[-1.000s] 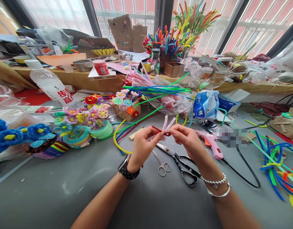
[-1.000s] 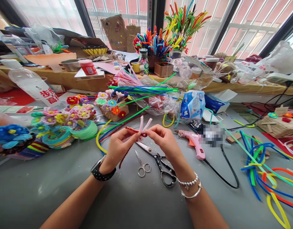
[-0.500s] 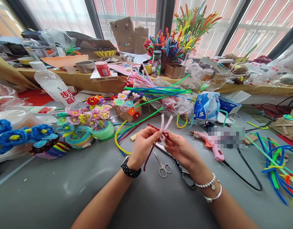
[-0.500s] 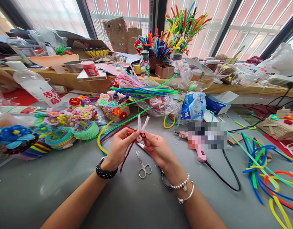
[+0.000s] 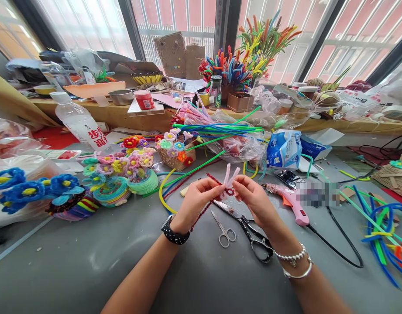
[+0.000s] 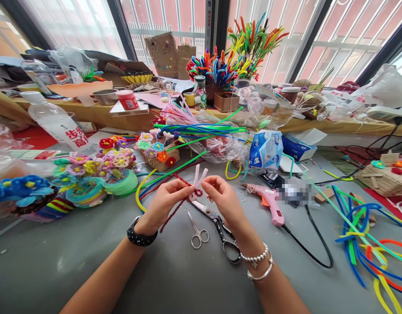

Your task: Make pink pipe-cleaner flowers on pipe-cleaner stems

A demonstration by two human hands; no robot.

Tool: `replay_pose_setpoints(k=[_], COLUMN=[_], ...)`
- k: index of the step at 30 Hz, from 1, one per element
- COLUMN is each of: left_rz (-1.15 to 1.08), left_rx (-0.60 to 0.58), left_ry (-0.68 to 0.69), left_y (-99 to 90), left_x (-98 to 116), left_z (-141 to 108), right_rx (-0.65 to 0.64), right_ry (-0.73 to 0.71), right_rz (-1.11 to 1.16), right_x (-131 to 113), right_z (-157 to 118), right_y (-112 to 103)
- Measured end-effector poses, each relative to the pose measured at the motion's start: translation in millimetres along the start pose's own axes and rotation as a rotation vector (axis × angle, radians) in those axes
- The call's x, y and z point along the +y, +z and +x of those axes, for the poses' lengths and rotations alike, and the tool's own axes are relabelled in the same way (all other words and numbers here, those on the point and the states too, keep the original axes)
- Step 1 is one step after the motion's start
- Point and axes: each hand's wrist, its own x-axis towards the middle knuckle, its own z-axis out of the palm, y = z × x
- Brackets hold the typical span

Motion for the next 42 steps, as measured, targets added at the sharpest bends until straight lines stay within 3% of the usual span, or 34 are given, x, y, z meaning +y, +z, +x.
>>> replay_pose_setpoints(k=[6,12,18,22,26,28,31,35,37,39,42], left_rz=[0.123,0.258,0.508,0.531,0.525,0.479,0.41,0.35,0.275,0.169,0.032], left_rx=[0.017,-0.05,0.388,0.392,0.612,0.646,0.54,0.112,-0.037,-0.055,0.027], left_ry=[0.042,0.065,0.541,0.594,0.688,0.726,0.66,0.286,0.131,0.049,0.009], left_y=[-2.8,-3.2,-2.1,-0.6,-3.4,-4.8,-3.4,4.3,7.7,8.9,5.8], left_x=[4,0,3,4,5,4,1,-7,-9,-11,-11], left_z=[0,2,-4,-10,-12,-12,-11,-6,-2,1,5], right_rx=[-0.019,-0.021,0.226,0.289,0.352,0.376,0.383,0.347,0.322,0.288,0.234], right_ry=[-0.131,-0.157,-0.138,-0.13,-0.125,-0.111,-0.078,-0.08,-0.092,-0.094,-0.055], right_rz=[-0.144,-0.187,-0.057,0.067,0.118,0.147,0.208,0.257,0.273,0.275,0.223], right_x=[-3,-3,2,4,3,4,5,6,6,8,13], right_z=[0,-1,2,4,3,3,4,3,1,-1,-4], right_y=[-6,-2,-3,-2,-1,-1,-1,3,7,12,20])
